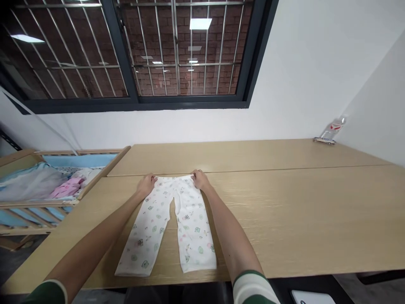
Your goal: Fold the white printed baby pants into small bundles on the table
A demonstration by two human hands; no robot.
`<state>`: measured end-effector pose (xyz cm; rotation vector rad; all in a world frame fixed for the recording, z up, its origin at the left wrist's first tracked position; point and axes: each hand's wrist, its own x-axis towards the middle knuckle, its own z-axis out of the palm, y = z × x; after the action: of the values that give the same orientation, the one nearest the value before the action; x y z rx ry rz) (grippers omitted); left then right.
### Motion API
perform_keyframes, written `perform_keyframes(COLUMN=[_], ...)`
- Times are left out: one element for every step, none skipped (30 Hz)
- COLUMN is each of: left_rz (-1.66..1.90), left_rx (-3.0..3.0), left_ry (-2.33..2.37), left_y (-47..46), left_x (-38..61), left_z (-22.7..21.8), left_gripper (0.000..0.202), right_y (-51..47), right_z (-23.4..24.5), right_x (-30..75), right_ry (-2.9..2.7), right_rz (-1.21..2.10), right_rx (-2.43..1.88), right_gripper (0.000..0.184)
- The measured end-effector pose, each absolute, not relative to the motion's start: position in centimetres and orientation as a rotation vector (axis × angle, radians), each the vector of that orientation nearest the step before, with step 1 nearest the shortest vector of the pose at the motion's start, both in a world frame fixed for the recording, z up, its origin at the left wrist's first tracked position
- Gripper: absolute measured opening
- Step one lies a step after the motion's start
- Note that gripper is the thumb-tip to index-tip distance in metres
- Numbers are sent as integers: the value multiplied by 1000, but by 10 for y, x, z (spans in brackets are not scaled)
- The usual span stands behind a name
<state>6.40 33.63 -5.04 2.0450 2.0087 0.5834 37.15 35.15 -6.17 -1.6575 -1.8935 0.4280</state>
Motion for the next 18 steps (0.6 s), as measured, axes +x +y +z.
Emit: perform_keyframes(left_rz=[577,574,573,576,586,604,629,657,681,694,689,664,626,577,514,421,369,322], left_rx=[2034,2023,2014,2007,2004,2008,2018,2038,2065,2102,2144,2189,2225,2251,2278,2303,2328,2361], left_ry=[2007,2004,1999,1992,1987,1984,1979,1967,1945,1904,1843,1760,1674,1586,1473,1329,1253,1191], left_y=[336,335,333,330,325,318,310,299,286,270,251,229,206,181,157,133,113,96], left_x=[65,66,68,69,72,75,79,84,91,99,109,121,133,147,161,174,187,199], left_z=[-48,-45,-41,-37,-31,-25,-18,-11,-3,4,11,16,20,22,22,22,19,16], left_gripper=[25,25,24,22,21,22,26,31,35,36,34,28,23,22,27,32,37,41], right_y=[354,356,357,358,359,359,360,360,360,359,359,359,359,359,359,359,358,358], right_z=[-61,-61,-61,-61,-60,-59,-59,-57,-56,-54,-53,-51,-50,-49,-48,-47,-47,-47], right_x=[372,373,374,375,375,376,377,378,379,380,381,382,383,384,385,385,385,385], right_ry=[-1881,-1867,-1852,-1833,-1812,-1789,-1765,-1743,-1724,-1707,-1693,-1680,-1668,-1657,-1646,-1634,-1624,-1615], right_rz=[461,494,526,554,580,603,626,650,677,709,743,778,811,842,868,889,906,920], right_rx=[-1657,-1657,-1656,-1655,-1654,-1652,-1649,-1644,-1634,-1622,-1607,-1593,-1579,-1567,-1558,-1550,-1543,-1536], right_gripper=[11,10,8,7,7,6,6,6,6,8,10,12,12,12,12,12,11,11])
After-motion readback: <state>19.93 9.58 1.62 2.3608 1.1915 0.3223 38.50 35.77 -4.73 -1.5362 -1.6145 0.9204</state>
